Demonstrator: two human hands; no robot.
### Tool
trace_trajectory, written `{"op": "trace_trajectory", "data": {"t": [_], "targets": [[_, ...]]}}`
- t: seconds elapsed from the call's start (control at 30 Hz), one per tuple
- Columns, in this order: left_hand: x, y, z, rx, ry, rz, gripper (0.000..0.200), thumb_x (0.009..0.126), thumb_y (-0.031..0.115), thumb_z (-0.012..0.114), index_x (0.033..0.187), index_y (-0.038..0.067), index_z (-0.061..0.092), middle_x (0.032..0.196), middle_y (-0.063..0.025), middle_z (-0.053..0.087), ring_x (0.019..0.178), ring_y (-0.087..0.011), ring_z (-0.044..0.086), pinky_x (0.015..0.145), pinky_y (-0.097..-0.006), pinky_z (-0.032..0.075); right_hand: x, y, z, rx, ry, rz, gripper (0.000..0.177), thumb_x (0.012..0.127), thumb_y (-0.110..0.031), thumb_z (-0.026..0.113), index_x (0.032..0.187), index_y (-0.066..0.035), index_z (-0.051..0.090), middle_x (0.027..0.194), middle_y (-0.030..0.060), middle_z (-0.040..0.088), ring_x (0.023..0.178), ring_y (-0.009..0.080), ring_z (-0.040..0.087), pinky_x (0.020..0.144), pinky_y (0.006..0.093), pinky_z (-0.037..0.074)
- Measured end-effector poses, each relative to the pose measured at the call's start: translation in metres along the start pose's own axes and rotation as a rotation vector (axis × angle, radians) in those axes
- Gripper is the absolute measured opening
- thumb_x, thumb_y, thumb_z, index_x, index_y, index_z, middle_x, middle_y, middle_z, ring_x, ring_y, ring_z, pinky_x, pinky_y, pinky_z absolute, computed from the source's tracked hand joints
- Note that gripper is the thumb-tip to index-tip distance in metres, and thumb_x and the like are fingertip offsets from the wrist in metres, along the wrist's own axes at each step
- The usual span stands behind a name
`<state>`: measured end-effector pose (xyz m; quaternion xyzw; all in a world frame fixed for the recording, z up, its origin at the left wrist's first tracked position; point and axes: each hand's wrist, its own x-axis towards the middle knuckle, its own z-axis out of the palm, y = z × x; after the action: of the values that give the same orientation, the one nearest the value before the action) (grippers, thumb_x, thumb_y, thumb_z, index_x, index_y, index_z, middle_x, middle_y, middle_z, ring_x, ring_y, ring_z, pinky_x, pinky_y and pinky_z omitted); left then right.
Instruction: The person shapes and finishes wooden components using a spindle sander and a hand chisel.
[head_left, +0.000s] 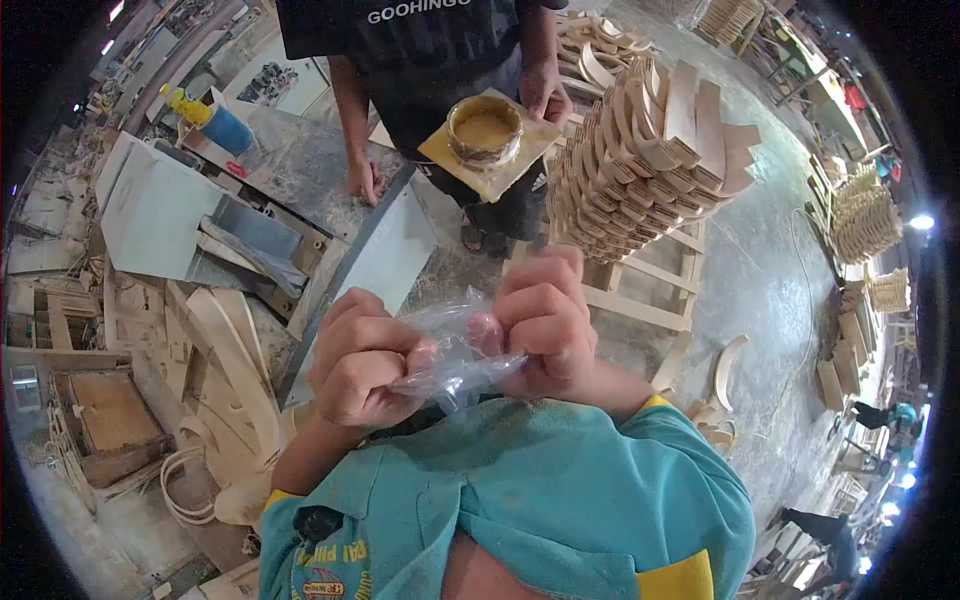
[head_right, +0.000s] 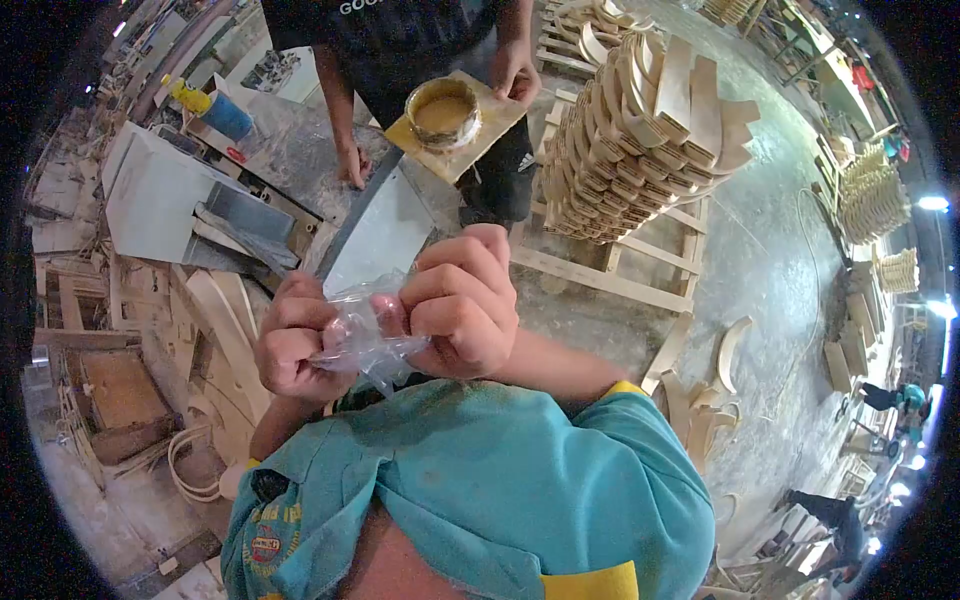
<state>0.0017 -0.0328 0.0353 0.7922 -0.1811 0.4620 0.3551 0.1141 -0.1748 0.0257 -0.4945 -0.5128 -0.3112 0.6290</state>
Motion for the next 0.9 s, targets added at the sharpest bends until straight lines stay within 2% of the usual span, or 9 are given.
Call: {"op": "trace_trajectory", "data": {"t": [0.13,0.23,0.27,0.43,0.47,0.57,0.67,0.77,0.9], "targets": [[-0.006,0.002,0.005,0.040,0.087,-0.037,0.030,0.083,0.003,0.076,0.088,0.007,0.047,0.073,-0.0077,0.062,0.053,-0.0205,0.050,0.051,-0.0358,0.040,-0.015,0.006,0.005,0.012,0.083,-0.126,0.030,0.075,0.003,0.077,0.074,-0.010,0.050,0.067,0.0014,0.058,0.072,0.0268,0.067,0.061,0.0369,0.045],[-0.011,-0.006,0.004,-0.030,0.061,0.020,0.030,0.084,0.003,0.075,0.090,0.007,0.046,0.073,-0.0075,0.061,0.052,-0.0210,0.049,0.051,-0.0356,0.039,-0.021,0.007,-0.001,0.308,-0.066,-0.126,0.029,0.076,0.003,0.076,0.073,-0.009,0.050,0.068,0.0027,0.059,0.082,0.0324,0.071,0.066,0.0392,0.050],[-0.013,-0.009,0.003,-0.060,0.056,0.026,0.029,0.084,0.003,0.075,0.091,0.007,0.048,0.073,-0.0070,0.061,0.053,-0.0213,0.048,0.051,-0.0355,0.039,-0.020,0.011,-0.004,0.396,-0.118,-0.161,0.021,0.083,0.000,0.070,0.074,-0.007,0.052,0.072,0.0067,0.060,0.087,0.0342,0.072,0.069,0.0414,0.053],[0.007,-0.003,-0.013,-0.035,-0.150,0.002,0.018,0.083,0.007,0.074,0.094,0.007,0.059,0.075,-0.0044,0.062,0.057,-0.0221,0.048,0.054,-0.0355,0.039,-0.011,0.017,-0.017,0.657,-0.387,-0.157,0.012,0.092,-0.008,0.060,0.083,-0.002,0.057,0.083,0.0124,0.061,0.087,0.0339,0.069,0.072,0.0439,0.051],[0.006,0.000,-0.009,-0.071,-0.075,-0.006,0.015,0.079,0.012,0.074,0.090,0.009,0.065,0.076,-0.0025,0.062,0.064,-0.0224,0.051,0.058,-0.0352,0.041,-0.008,0.016,-0.019,0.699,-0.431,-0.151,0.012,0.093,-0.010,0.059,0.085,-0.001,0.058,0.085,0.0131,0.061,0.086,0.0335,0.068,0.073,0.0443,0.050],[0.017,0.004,-0.023,-0.061,-0.233,0.011,0.017,0.075,0.015,0.075,0.088,0.012,0.065,0.080,-0.0003,0.065,0.072,-0.0216,0.053,0.062,-0.0345,0.042,0.009,0.016,-0.030,0.556,-0.595,-0.272,0.011,0.090,-0.012,0.061,0.089,0.000,0.060,0.088,0.0126,0.062,0.083,0.0312,0.066,0.075,0.0433,0.046],[0.026,0.008,-0.036,-0.099,-0.421,0.037,0.015,0.091,0.024,0.068,0.084,0.012,0.061,0.086,-0.0009,0.068,0.079,-0.0224,0.053,0.066,-0.0384,0.041,0.022,0.019,-0.040,0.469,-0.667,-0.353,0.011,0.088,-0.012,0.062,0.091,-0.002,0.061,0.090,0.0119,0.062,0.081,0.0281,0.066,0.074,0.0407,0.043],[0.034,0.013,-0.042,-0.172,-0.511,0.005,0.013,0.088,0.024,0.069,0.085,0.014,0.062,0.090,0.0003,0.070,0.080,-0.0221,0.053,0.069,-0.0388,0.042,0.037,0.012,-0.049,0.367,-0.752,-0.393,0.011,0.087,-0.013,0.061,0.091,-0.003,0.061,0.091,0.0110,0.063,0.082,0.0265,0.066,0.075,0.0392,0.042],[0.035,0.013,-0.042,-0.057,-0.449,0.049,0.014,0.086,0.025,0.070,0.086,0.013,0.062,0.094,-0.0008,0.070,0.081,-0.0226,0.054,0.069,-0.0389,0.043,0.040,0.009,-0.050,0.286,-0.702,-0.390,0.011,0.086,-0.014,0.061,0.092,-0.005,0.062,0.093,0.0105,0.064,0.084,0.0256,0.067,0.077,0.0408,0.041]]}}
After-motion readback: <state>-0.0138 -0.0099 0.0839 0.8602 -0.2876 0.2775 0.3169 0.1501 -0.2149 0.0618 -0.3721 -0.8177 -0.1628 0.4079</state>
